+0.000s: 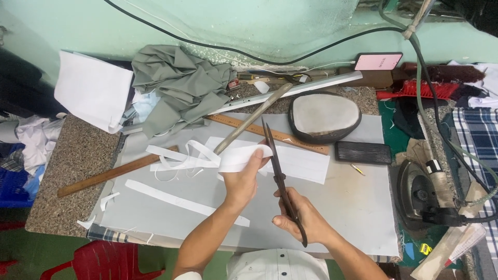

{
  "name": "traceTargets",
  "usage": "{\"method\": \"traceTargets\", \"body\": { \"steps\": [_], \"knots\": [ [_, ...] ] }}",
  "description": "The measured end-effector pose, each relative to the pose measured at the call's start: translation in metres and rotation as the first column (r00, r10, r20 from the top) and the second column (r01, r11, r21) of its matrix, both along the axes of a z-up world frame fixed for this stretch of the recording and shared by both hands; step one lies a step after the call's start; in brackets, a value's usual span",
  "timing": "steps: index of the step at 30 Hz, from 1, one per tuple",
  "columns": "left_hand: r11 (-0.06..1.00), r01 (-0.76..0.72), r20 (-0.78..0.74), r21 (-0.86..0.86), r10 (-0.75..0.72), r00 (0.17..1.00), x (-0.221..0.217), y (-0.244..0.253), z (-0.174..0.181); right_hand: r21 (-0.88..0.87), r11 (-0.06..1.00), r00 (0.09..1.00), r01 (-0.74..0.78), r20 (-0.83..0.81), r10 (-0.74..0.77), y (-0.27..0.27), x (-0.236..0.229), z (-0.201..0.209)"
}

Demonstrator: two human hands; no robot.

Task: The person uses a pair of large shears to cut a long strip of white paper on a table. They hold the paper with one hand and cut it into smaller pieces with the other, occasionally adjusting the paper's position.

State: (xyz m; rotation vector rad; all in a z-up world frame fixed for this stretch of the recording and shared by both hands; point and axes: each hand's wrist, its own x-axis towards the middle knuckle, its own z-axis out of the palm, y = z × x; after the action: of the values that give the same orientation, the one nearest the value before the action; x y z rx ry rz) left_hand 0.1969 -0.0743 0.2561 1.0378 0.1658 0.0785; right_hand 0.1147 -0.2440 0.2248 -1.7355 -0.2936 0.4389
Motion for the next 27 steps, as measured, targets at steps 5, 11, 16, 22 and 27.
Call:
{"method": "traceTargets", "body": {
  "steps": [5, 11, 16, 22, 27],
  "knots": [
    [1.000, -0.011, -0.051, 0.010, 0.012, 0.999, -0.0001, -0.0013, 0.0046, -0.040, 0.999, 1.000, 0.005, 0.002, -0.005, 0.0001, 0.0003, 0.0021],
    [1.000, 0.002, -0.033, 0.013, -0.001, 0.999, 0.0003, -0.0010, 0.0024, -0.027, 1.000, 1.000, 0.011, -0.014, -0.012, 0.0000, 0.0004, 0.0020],
    [1.000, 0.000, -0.024, 0.016, 0.000, 1.000, -0.0004, -0.0014, 0.0047, -0.038, 0.999, 1.000, 0.012, 0.000, -0.012, -0.0004, 0.0005, 0.0013],
    [1.000, -0.003, -0.022, 0.017, 0.003, 1.000, 0.0000, -0.0010, 0.0031, -0.035, 0.999, 1.000, 0.021, -0.023, -0.022, -0.0004, 0.0003, -0.0008],
    [1.000, -0.015, -0.003, -0.013, 0.015, 1.000, 0.0002, -0.0001, 0.0001, -0.022, 1.000, 1.000, 0.015, -0.018, -0.015, -0.0004, 0.0005, 0.0014]
  ]
}}
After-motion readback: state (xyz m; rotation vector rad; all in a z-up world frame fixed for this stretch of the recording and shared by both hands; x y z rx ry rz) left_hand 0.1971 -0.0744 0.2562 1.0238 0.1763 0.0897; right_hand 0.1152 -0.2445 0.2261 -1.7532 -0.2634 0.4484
